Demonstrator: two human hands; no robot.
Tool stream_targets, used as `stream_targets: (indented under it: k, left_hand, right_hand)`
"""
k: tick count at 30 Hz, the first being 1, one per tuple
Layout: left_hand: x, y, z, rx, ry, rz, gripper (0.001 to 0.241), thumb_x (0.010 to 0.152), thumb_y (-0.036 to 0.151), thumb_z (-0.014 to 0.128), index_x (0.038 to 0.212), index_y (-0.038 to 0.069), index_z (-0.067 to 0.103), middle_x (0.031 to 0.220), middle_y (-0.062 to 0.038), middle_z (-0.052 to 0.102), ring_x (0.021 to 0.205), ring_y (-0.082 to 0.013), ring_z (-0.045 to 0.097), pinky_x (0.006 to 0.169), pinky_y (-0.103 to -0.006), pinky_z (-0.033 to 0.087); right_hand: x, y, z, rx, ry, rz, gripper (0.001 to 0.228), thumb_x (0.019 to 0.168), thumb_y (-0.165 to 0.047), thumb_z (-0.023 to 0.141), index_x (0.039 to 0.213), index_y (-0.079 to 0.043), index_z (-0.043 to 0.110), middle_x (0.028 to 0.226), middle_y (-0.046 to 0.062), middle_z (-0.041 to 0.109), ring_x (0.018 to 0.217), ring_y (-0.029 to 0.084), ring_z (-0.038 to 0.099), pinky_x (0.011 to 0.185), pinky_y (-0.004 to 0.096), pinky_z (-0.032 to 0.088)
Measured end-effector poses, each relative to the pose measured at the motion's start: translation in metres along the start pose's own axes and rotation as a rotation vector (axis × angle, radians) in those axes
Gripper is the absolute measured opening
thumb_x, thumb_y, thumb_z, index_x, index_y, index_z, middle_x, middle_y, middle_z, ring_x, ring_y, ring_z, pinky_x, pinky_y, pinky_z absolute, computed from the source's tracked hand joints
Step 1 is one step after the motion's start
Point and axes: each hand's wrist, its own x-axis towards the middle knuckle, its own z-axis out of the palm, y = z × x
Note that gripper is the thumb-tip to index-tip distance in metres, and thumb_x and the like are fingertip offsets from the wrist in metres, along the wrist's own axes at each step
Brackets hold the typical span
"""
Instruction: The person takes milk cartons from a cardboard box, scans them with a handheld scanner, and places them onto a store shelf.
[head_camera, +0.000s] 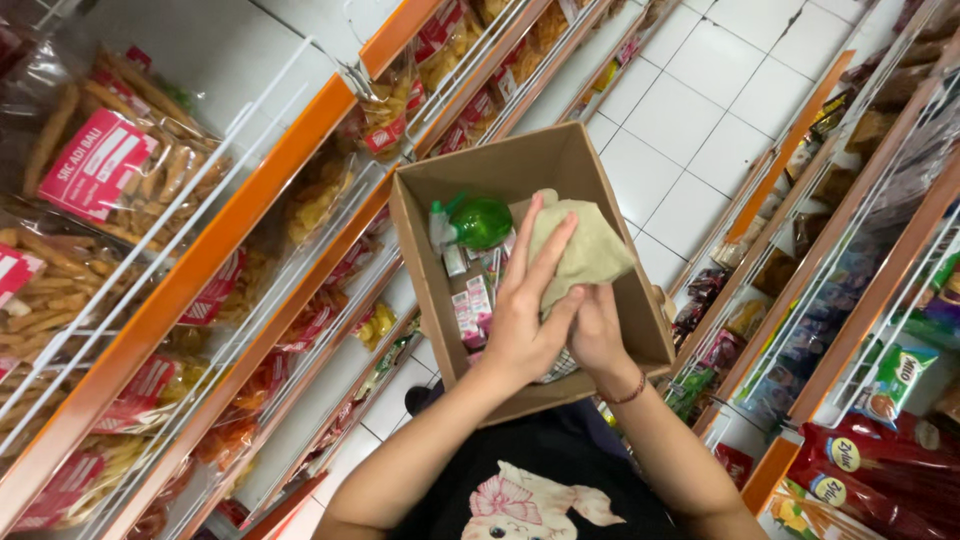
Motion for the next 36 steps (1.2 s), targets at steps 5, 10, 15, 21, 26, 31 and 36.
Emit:
stream_targets:
  k: [5, 10, 15, 21, 26, 31, 36]
  left_hand:
    - [-0.019, 0.006, 0.0, 0.15, -0.058, 0.127, 0.062, 0.095, 0.009, 0.067, 0.154, 0.011, 0.051, 0.173, -0.023, 0.027, 0.161, -0.0473, 0.03, 0.134, -0.0507, 0.026]
    - [-0.004, 0.011, -0.016, 0.029, -0.029, 0.122, 0.07, 0.09, 0.01, 0.069, 0.155, 0.009, 0.043, 0.168, -0.028, 0.023, 0.157, -0.049, 0.027, 0.129, -0.0503, 0.025]
    - [-0.011, 0.007, -0.023, 0.112, 0.002, 0.189, 0.066, 0.089, 0.005, 0.068, 0.153, 0.01, 0.052, 0.169, -0.026, 0.034, 0.16, -0.0484, 0.031, 0.133, -0.052, 0.029]
    - [-0.07, -0.013, -0.036, 0.199, -0.038, 0.295, 0.059, 0.083, 0.009, 0.067, 0.141, 0.004, 0.063, 0.157, -0.022, 0.051, 0.153, -0.0434, 0.044, 0.131, -0.0531, 0.033]
    - [-0.074, -0.031, -0.053, -0.149, 0.082, -0.072, 0.053, 0.1, 0.016, 0.051, 0.148, -0.006, 0.056, 0.157, -0.022, 0.057, 0.152, -0.0356, 0.051, 0.129, -0.0452, 0.033]
    - [-0.035, -0.015, -0.076, -0.566, 0.088, -0.052, 0.068, 0.093, 0.01, 0.064, 0.153, -0.009, 0.039, 0.159, -0.025, 0.04, 0.148, -0.0298, 0.042, 0.125, -0.041, 0.03]
    - [-0.021, 0.0, -0.074, -0.329, -0.078, 0.115, 0.058, 0.093, 0.008, 0.067, 0.148, -0.006, 0.051, 0.165, -0.031, 0.036, 0.151, -0.0427, 0.041, 0.127, -0.0456, 0.034]
  right_hand:
    - [0.008, -0.027, 0.008, 0.025, 0.073, -0.118, 0.079, 0.11, -0.026, 0.047, 0.171, -0.012, 0.0, 0.153, 0.017, 0.044, 0.14, 0.029, 0.049, 0.121, 0.044, 0.04]
    - [0.008, -0.021, 0.017, 0.07, -0.043, -0.047, 0.074, 0.111, -0.028, 0.047, 0.169, -0.006, 0.006, 0.164, 0.01, 0.038, 0.152, 0.024, 0.04, 0.127, 0.042, 0.033]
    - [0.01, -0.034, 0.038, -0.012, -0.034, -0.152, 0.071, 0.109, -0.032, 0.046, 0.166, -0.008, 0.011, 0.162, 0.004, 0.033, 0.146, 0.022, 0.043, 0.125, 0.041, 0.035]
    - [0.026, -0.063, 0.047, 0.402, 0.168, -0.066, 0.08, 0.109, -0.051, 0.049, 0.172, -0.023, 0.008, 0.141, 0.006, 0.051, 0.118, 0.02, 0.056, 0.102, 0.041, 0.051]
    - [0.025, -0.077, 0.045, 0.612, 0.024, -0.052, 0.091, 0.105, -0.057, 0.056, 0.173, -0.017, 0.012, 0.14, 0.005, 0.056, 0.107, 0.022, 0.062, 0.091, 0.036, 0.055]
    - [0.006, -0.058, 0.047, 0.294, -0.082, -0.024, 0.093, 0.101, -0.044, 0.07, 0.167, 0.004, 0.027, 0.137, 0.015, 0.059, 0.117, 0.021, 0.062, 0.098, 0.036, 0.053]
    - [-0.003, -0.038, 0.059, 0.217, 0.077, -0.021, 0.078, 0.102, -0.04, 0.072, 0.151, 0.014, 0.043, 0.14, 0.016, 0.061, 0.124, 0.02, 0.061, 0.106, 0.036, 0.052]
